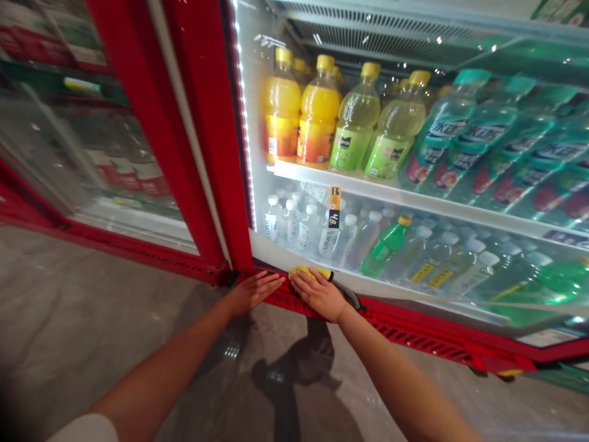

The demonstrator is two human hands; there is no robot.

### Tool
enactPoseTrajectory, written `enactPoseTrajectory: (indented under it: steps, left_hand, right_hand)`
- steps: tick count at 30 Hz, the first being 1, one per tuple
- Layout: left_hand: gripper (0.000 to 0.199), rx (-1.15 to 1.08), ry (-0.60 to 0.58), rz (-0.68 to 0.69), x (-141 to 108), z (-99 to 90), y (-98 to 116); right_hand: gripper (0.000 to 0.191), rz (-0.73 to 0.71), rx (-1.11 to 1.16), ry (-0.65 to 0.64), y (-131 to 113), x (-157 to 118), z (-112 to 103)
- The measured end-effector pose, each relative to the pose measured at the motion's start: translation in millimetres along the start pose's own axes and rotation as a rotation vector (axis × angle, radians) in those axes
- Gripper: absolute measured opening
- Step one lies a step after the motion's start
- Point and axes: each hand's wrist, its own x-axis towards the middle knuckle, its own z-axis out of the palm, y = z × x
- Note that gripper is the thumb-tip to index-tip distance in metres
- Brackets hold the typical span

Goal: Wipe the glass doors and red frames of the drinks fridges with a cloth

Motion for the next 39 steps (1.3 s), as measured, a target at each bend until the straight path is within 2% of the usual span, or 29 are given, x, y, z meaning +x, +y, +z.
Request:
enactPoseTrajectory:
  steps: [3,6,11,16,22,28,34,39]
  left_hand:
    - [0.051,-0.047,-0.004,-0.001,-6,-0.5,-3]
    - [0.049,-0.077,0.005,-0.002,-13,-2.4,-8]
    - [0.048,-0.066,-0.068,-0.05,-23,-11.0,-10]
    - [0.054,-0.007,-0.12,-0.097,-35,-28.9,-12]
    - [0.062,0.065,-0.146,-0.162,-53,-40.0,-16]
    - [0.062,0.079,-0.171,-0.214,-67,-45.4,-17]
    - [0.062,0.081,-0.182,-0.253,-79,-49.1,-19]
    - [0.067,0.057,-0.191,-0.253,-93,-56.1,-18]
  right_hand:
    - [0.044,-0.078,0.019,-0.014,-3,-2,3]
    - [0.046,-0.072,0.029,-0.037,-2,-1,2]
    - [0.049,0.034,0.031,-0.038,-20,24,17]
    - [0.052,-0.05,0.111,-0.04,-27,30,28]
    - [0.049,0.025,0.09,-0.015,-39,65,36]
    - [0.047,-0.086,0.123,-0.015,-44,80,45]
    - [0.047,-0.033,0.134,-0.002,-50,101,52]
    - [0.043,-0.165,0.171,-0.004,-51,105,63]
